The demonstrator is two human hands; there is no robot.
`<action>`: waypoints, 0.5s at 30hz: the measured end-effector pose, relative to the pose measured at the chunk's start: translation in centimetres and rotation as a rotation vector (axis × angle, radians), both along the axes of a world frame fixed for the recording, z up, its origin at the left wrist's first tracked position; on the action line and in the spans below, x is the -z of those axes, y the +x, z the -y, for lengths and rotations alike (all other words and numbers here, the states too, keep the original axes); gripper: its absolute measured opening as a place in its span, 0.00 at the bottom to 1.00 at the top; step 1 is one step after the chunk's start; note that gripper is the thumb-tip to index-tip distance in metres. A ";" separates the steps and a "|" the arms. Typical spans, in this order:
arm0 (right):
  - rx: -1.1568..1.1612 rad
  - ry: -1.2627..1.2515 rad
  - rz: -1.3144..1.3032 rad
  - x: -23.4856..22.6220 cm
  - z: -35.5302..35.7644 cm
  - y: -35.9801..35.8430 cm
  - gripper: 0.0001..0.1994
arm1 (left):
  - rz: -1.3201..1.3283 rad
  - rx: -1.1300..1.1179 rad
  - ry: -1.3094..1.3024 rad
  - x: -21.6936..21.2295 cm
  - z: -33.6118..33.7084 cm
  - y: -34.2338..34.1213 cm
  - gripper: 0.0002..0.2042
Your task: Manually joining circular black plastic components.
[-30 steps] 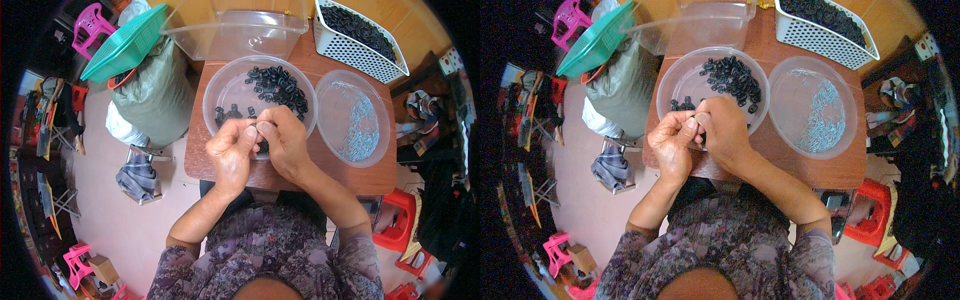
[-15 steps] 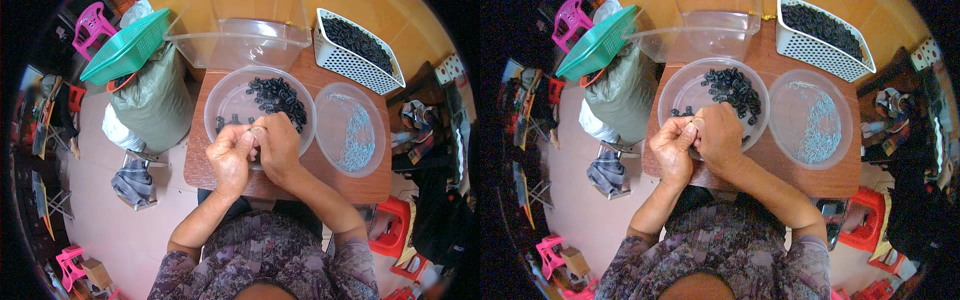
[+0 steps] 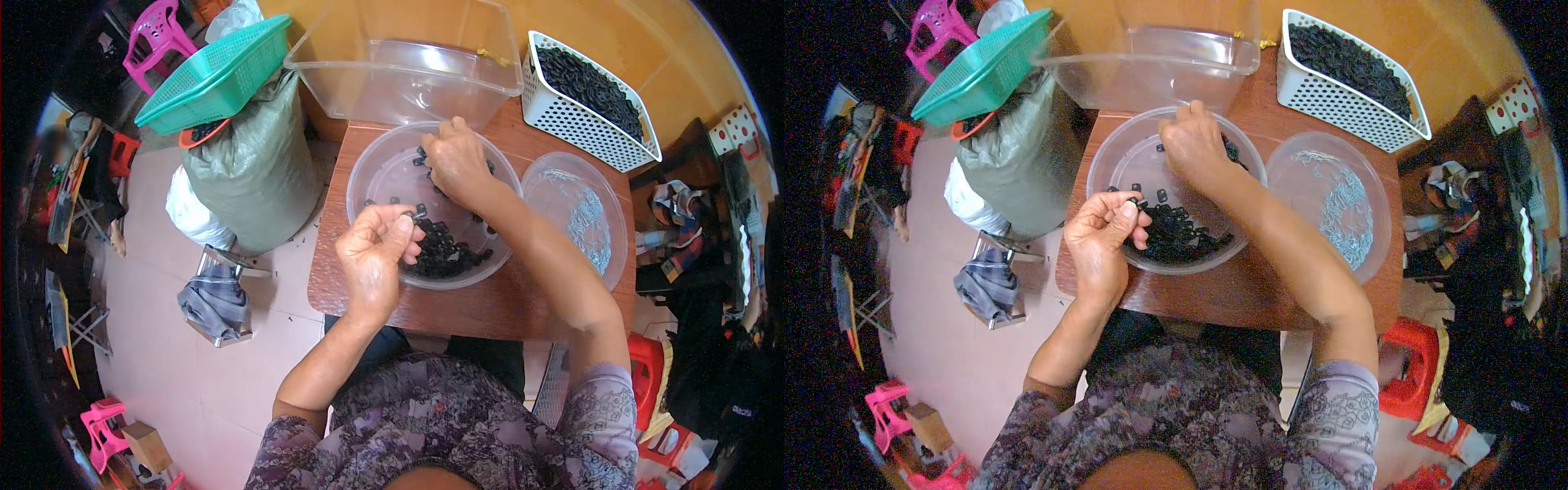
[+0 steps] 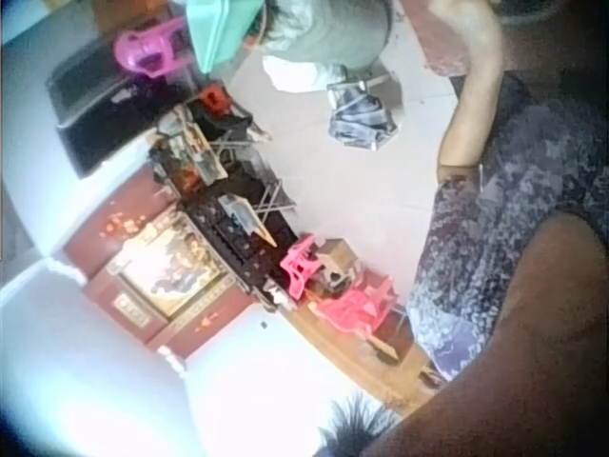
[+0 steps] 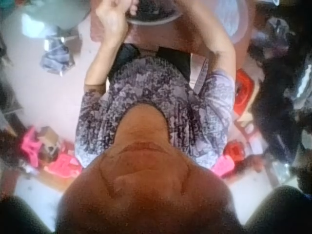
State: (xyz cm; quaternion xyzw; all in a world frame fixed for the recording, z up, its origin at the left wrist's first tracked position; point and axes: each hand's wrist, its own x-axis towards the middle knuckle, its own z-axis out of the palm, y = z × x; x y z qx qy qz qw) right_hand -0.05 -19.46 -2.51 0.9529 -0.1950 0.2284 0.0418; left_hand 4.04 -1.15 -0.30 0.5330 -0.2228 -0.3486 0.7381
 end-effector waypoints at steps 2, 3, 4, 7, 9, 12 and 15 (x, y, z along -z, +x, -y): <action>-0.025 -0.029 -0.001 0.6 0.3 0.5 0.06 | -0.001 0.013 -0.011 0.0 -0.1 0.1 0.05; -0.050 -0.056 -0.006 0.6 0.2 0.6 0.06 | -0.001 0.009 -0.009 0.1 -0.2 0.2 0.05; -0.053 -0.054 -0.007 0.6 0.1 0.7 0.06 | -0.009 0.006 -0.009 0.1 -0.2 0.3 0.05; -0.085 -0.073 -0.036 0.6 0.1 0.6 0.06 | -0.019 0.007 -0.009 0.1 -0.3 0.3 0.05; -0.125 -0.095 -0.047 0.8 0.2 0.2 0.04 | -0.021 0.010 -0.006 0.0 -0.4 0.3 0.05; -0.161 0.079 0.124 0.5 -0.7 -0.9 0.04 | -0.017 0.009 -0.017 0.0 -0.3 0.4 0.05; -0.126 0.571 0.180 -1.5 -2.5 -2.2 0.05 | -0.040 0.007 -0.024 0.0 -0.3 0.5 0.05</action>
